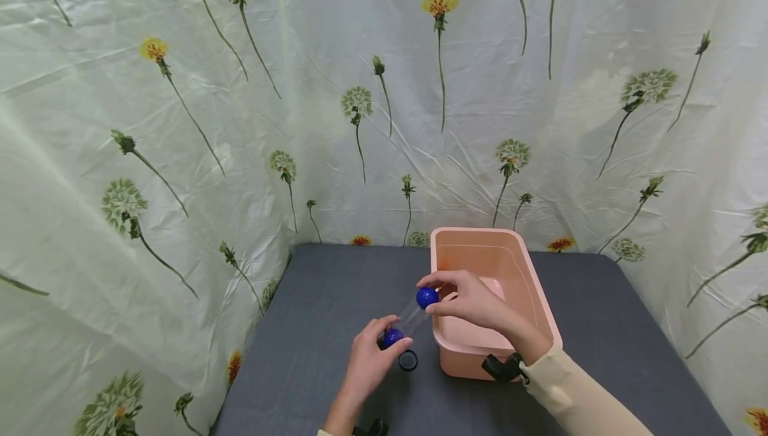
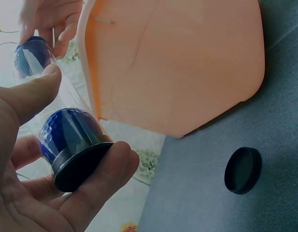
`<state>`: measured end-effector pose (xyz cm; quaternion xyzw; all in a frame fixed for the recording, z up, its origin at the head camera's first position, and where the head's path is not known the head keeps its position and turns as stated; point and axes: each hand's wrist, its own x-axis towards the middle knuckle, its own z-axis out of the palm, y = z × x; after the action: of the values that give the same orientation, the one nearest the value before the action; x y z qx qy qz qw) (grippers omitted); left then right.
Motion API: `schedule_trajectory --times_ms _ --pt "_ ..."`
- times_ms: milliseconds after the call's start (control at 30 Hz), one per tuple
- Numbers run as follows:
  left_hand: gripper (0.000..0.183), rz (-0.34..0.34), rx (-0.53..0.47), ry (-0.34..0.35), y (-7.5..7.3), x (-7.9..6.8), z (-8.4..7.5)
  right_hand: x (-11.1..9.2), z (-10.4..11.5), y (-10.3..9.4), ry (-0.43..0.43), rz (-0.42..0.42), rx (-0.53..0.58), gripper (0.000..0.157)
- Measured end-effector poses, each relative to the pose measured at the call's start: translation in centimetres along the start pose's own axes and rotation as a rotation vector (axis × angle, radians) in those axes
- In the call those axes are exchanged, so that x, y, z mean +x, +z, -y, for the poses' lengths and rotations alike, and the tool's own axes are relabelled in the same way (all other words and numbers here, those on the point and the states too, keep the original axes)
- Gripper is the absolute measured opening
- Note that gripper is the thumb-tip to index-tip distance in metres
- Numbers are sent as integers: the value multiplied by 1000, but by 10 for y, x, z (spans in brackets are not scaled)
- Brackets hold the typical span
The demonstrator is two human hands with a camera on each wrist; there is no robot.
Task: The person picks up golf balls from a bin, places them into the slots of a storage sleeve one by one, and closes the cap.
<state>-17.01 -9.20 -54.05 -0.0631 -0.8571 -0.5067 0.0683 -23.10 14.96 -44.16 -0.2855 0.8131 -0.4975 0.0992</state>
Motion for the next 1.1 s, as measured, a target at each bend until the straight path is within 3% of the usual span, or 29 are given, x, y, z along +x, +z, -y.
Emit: schedule_trajectory --times_ms 433,867,1100 --pt "42 -9 -8 15 0 0 0 2 0 2 3 18 -13 38" --pt "53 8 -11 -1 -5 0 3 3 3 2 19 42 42 36" --pt "53 1 -14 7 -7 0 4 9 4 -3 -1 34 20 33"
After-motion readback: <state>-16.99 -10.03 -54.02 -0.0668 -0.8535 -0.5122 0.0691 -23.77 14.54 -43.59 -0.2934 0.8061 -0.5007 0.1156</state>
